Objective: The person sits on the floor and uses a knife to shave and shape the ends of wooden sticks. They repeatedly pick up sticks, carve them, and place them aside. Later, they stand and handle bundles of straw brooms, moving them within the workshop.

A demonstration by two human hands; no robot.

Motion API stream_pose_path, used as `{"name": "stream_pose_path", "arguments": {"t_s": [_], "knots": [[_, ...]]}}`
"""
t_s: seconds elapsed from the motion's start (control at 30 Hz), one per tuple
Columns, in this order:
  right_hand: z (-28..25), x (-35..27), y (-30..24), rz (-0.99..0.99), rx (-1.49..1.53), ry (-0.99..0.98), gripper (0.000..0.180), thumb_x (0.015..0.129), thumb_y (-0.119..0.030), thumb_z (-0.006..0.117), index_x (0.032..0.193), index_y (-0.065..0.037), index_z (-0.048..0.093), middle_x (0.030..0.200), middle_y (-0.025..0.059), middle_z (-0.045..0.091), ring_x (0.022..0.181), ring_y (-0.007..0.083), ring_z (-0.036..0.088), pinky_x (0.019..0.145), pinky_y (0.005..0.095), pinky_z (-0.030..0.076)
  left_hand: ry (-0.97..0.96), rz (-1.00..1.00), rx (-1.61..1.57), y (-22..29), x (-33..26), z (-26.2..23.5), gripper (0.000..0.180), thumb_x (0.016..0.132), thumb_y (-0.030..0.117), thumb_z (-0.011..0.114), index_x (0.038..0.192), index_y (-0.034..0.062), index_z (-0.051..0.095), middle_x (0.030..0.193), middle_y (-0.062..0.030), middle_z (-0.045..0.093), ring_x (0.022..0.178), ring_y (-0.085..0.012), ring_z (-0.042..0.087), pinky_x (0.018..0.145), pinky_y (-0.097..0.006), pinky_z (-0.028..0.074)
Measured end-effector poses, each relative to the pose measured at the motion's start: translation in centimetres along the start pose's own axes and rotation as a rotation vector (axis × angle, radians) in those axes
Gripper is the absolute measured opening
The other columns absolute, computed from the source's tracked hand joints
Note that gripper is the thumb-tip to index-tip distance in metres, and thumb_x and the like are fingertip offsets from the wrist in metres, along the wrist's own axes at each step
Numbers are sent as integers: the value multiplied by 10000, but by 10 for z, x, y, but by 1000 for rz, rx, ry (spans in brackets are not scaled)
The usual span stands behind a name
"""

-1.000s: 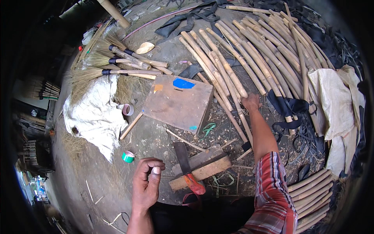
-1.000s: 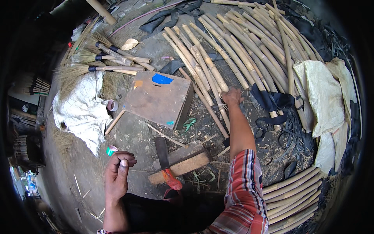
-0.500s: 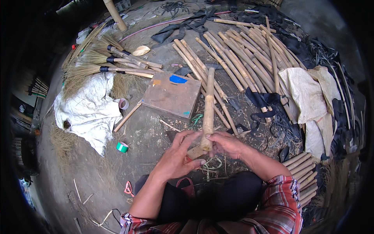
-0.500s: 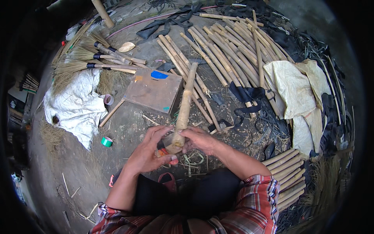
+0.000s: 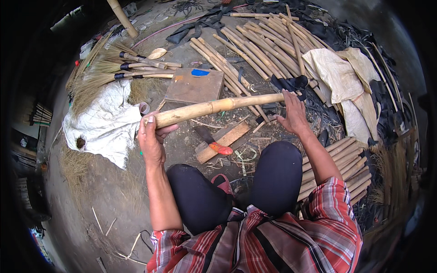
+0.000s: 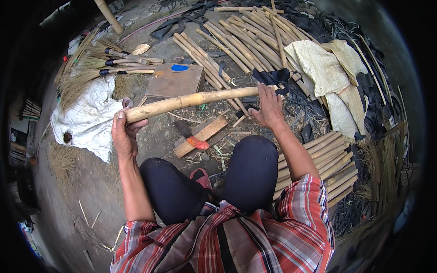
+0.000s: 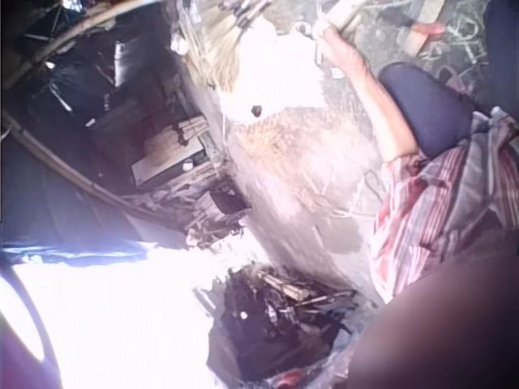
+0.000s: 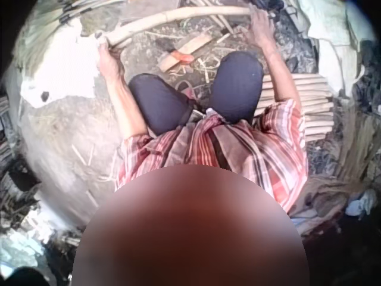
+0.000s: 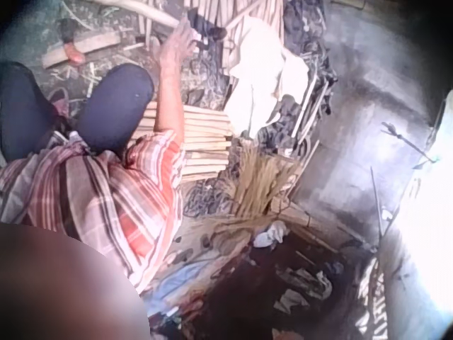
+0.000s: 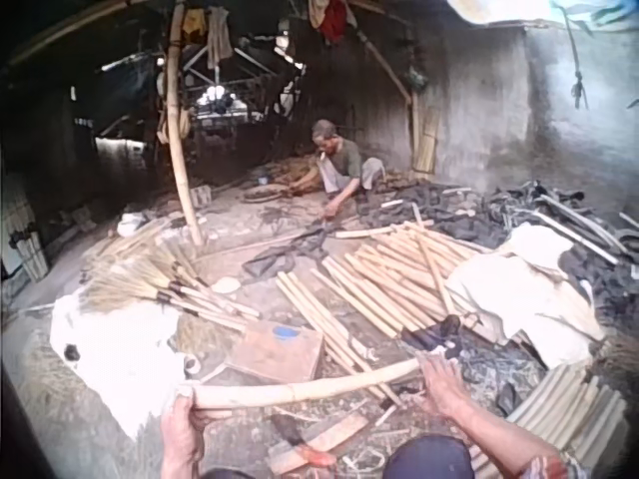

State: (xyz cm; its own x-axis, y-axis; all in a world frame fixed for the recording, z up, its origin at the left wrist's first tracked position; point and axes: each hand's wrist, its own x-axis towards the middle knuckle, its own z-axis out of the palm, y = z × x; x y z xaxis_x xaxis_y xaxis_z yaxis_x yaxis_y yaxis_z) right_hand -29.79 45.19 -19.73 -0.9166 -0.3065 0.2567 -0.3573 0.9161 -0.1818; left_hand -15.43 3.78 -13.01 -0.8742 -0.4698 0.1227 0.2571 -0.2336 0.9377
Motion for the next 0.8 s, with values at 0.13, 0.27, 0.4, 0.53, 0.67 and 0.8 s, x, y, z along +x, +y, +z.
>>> {"name": "stream_pose_path", "arguments": {"t_s": [0.13,0.27,0.4,0.53,0.67,0.8], "knots": [[-14,-30,23,-52,-50,148,623,729,-198,831,1279,-64,571,1208,163,637,1195,357,579,1086,519,406,-6,-44,-143,3,-2,6,382,1049,351,569,1156,-14,596,883,-105,689,640,-159,679,578,-273,582],[-37,-72,43,38,-47,80,382,729,-195,817,1013,-79,590,954,141,664,1019,365,638,860,489,460,66,-128,-202,-16,12,12,280,1039,246,621,1200,17,633,652,44,413,497,-47,307,425,-201,260],[-49,-139,68,350,-63,120,349,817,-245,779,1059,-62,606,891,187,671,853,403,672,740,483,512,317,5,-16,-32,35,-27,387,1030,182,590,1379,19,555,747,37,478,591,-43,419,481,-206,356],[-18,-210,86,881,408,148,381,941,-361,695,1074,-20,589,739,140,636,619,268,639,576,415,507,472,26,361,-64,54,-65,565,996,239,605,1494,9,471,1247,-158,622,1121,-230,585,974,-361,457],[35,-261,107,1339,723,497,446,961,-380,677,1066,39,564,730,101,626,501,200,582,453,369,477,391,-74,524,-80,53,-81,666,978,324,632,1535,16,433,1530,-207,486,1382,-290,473,1156,-393,336],[65,-299,136,1587,516,606,591,933,-371,698,1208,128,542,944,235,689,762,329,690,715,453,563,321,-147,442,-78,50,-78,584,1017,330,594,1522,65,473,1546,-161,478,1417,-307,451,1173,-424,330]]}}
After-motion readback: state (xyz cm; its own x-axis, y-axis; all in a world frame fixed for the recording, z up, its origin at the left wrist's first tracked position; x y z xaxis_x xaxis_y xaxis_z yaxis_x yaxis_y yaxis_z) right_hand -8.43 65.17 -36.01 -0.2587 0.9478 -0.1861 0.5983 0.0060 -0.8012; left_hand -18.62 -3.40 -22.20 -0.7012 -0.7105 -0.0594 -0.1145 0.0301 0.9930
